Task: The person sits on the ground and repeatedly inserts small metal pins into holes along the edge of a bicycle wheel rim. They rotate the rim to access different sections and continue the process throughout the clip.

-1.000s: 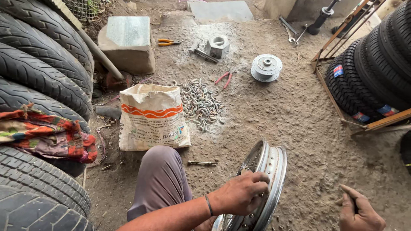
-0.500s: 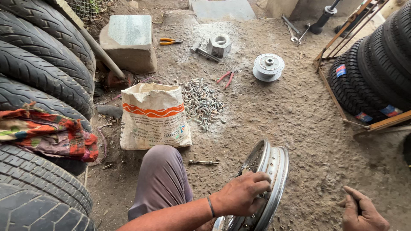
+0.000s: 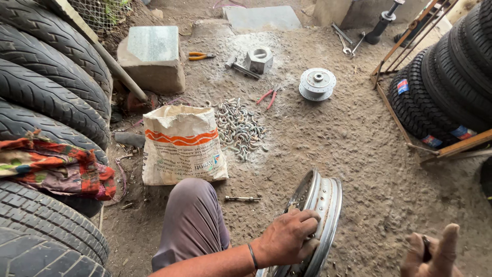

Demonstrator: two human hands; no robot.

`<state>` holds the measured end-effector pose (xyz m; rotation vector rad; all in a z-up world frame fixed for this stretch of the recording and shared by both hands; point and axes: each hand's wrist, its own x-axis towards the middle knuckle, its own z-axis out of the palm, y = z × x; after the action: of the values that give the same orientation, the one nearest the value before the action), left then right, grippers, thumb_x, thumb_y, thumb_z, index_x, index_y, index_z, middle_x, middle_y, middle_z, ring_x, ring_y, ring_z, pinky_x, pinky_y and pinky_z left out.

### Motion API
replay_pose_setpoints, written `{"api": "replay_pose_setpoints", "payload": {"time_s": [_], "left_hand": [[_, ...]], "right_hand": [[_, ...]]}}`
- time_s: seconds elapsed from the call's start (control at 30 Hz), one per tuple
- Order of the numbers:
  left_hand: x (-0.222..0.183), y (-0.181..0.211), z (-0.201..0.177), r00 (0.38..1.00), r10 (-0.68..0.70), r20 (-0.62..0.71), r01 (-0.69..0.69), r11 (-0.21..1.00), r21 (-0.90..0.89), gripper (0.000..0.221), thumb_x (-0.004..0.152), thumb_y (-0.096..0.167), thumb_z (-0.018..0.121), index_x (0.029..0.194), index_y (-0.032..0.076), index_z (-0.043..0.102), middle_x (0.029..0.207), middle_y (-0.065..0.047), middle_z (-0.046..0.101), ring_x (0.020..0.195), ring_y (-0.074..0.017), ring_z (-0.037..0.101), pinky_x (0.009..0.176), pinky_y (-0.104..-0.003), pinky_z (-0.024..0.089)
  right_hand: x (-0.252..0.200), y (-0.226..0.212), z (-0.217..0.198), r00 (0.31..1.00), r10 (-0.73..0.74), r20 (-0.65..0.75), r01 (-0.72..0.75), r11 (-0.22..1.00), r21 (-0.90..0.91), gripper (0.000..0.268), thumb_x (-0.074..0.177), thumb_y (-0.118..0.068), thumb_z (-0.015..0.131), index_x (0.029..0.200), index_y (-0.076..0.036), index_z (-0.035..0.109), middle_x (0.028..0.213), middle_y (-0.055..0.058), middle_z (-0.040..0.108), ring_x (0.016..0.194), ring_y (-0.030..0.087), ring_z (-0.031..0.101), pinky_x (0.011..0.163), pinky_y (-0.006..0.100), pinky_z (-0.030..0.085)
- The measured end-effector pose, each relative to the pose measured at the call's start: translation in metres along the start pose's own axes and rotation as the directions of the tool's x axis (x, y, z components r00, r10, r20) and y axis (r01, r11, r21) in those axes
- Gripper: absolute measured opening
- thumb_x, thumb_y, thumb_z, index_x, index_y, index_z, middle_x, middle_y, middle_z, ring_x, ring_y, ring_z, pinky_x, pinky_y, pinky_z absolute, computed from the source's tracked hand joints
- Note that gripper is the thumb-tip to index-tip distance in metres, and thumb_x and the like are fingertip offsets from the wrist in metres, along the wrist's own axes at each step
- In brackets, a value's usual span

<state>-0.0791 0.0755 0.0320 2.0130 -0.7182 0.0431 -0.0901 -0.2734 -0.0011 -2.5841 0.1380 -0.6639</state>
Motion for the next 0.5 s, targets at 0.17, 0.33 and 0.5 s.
{"api": "replay_pose_setpoints", "payload": {"time_s": [0.17, 0.33, 0.5], "left_hand": [[0.000, 0.001, 0.001, 0.999, 0.028, -0.041, -0.027, 0.999, 0.027, 0.016, 0.090, 0.010, 0.070, 0.101, 0.003, 0.061, 0.126, -0.011, 0.065, 0.099, -0.0334, 0.063, 0.090, -0.042, 0.053], [-0.004, 0.007, 0.002, 1.000, 0.012, -0.004, -0.012, 0.994, 0.108, 0.020, 0.088, 0.012, 0.072, 0.100, 0.003, 0.060, 0.124, -0.014, 0.064, 0.098, -0.0361, 0.062, 0.087, -0.045, 0.052], [-0.002, 0.004, 0.000, 0.998, 0.044, -0.041, -0.041, 0.996, 0.079, 0.017, 0.090, 0.011, 0.069, 0.099, 0.003, 0.057, 0.121, -0.013, 0.064, 0.098, -0.0355, 0.061, 0.089, -0.044, 0.051]], "right_hand": [[0.001, -0.031, -0.001, 0.944, -0.322, -0.069, 0.328, 0.941, 0.089, 0.096, 0.106, -0.012, 0.067, 0.175, -0.027, 0.002, 0.094, 0.019, 0.073, 0.077, 0.025, 0.073, 0.070, 0.036, 0.061], [0.002, -0.054, -0.008, 0.930, -0.357, -0.084, 0.365, 0.925, 0.103, 0.096, 0.103, -0.011, 0.066, 0.171, -0.029, 0.001, 0.095, 0.020, 0.073, 0.070, 0.025, 0.072, 0.065, 0.038, 0.060], [0.000, -0.044, -0.010, 0.934, -0.351, -0.065, 0.356, 0.928, 0.113, 0.095, 0.103, -0.011, 0.063, 0.170, -0.029, -0.002, 0.093, 0.019, 0.073, 0.066, 0.024, 0.070, 0.062, 0.036, 0.059]]}}
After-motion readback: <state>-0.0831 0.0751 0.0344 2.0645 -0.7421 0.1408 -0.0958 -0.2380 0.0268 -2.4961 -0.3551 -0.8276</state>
